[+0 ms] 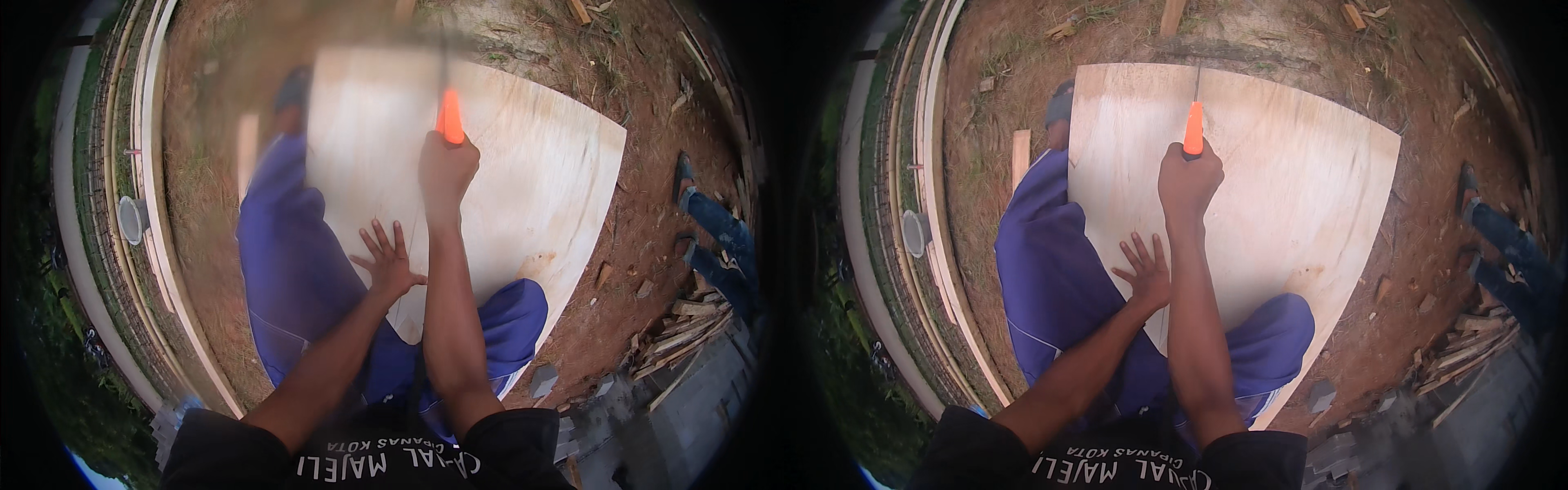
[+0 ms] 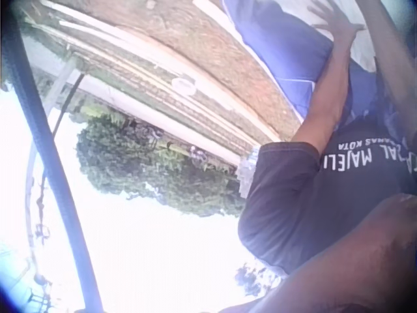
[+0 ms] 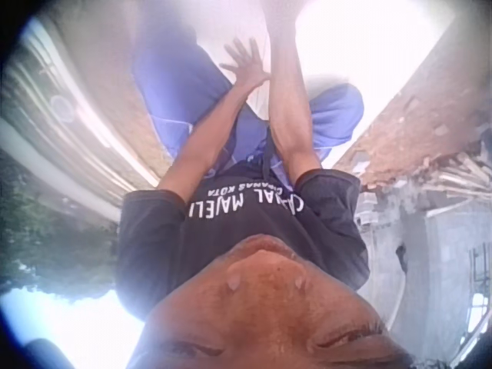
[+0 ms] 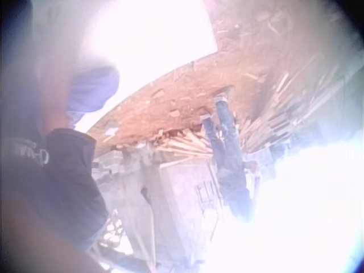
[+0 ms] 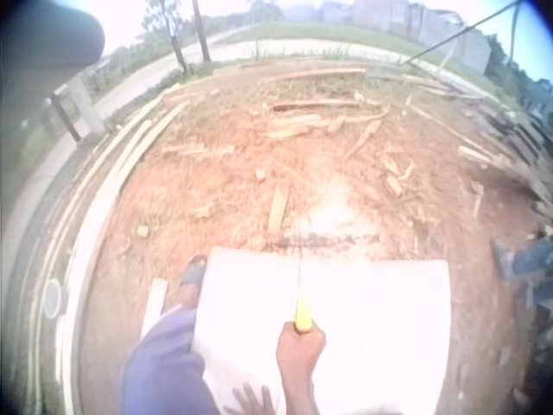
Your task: The person uses a hand saw to cut a large sheet of plywood placed on the ground. They hold the plywood with one hand and saw with the other, periodically repositioning the sheet and inspecting the saw blade.
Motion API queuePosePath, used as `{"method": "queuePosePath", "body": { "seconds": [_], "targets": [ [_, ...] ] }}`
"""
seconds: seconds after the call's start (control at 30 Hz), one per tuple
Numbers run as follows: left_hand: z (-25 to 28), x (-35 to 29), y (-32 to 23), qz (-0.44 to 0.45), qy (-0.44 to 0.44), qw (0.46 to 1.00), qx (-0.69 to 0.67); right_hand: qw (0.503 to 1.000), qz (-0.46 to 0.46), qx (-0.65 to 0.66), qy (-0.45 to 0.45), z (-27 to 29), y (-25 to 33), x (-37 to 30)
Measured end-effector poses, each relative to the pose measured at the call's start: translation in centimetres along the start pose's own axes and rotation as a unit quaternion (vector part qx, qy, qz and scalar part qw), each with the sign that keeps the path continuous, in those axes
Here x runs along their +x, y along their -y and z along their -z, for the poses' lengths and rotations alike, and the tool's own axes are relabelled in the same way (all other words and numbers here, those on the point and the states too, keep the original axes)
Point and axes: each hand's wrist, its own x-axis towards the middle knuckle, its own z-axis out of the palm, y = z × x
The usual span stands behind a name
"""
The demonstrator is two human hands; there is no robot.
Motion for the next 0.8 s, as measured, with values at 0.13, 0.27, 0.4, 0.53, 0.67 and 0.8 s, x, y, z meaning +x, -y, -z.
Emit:
{"method": "queuePosePath", "body": {
  "seconds": [0.13, 0.27, 0.4, 0.53, 0.67, 0.8],
  "targets": [
    [-2.4, 0.9, 1.3, 0.002, -0.116, 0.991, 0.059, 0.996, 0.066, 0.042, -0.045, 3.9, -4.1, -14.2],
    [0.1, 0.6, 0.0, -0.005, -0.051, 0.999, 0.003, 0.998, 0.011, 0.045, -0.032, 3.5, -2.8, -10.2],
    [0.8, 1.0, -0.8, -0.013, -0.015, 0.999, -0.032, 1.0, 0.011, 0.009, -0.009, -0.6, -0.9, 2.8],
    [1.2, 0.3, 0.5, 0.002, 0.033, 0.999, -0.039, 1.0, 0.0, -0.014, -0.026, 1.0, -1.6, -6.1],
    [-2.6, 0.9, 1.4, 0.002, -0.171, 0.983, 0.07, 0.998, 0.042, 0.046, -0.032, 3.8, -3.6, -14.1],
    [3.2, 0.7, -0.8, -0.015, 0.06, 0.998, -0.018, 1.0, 0.011, -0.029, 0.007, 0.0, -1.4, -0.3]
  ]
}}
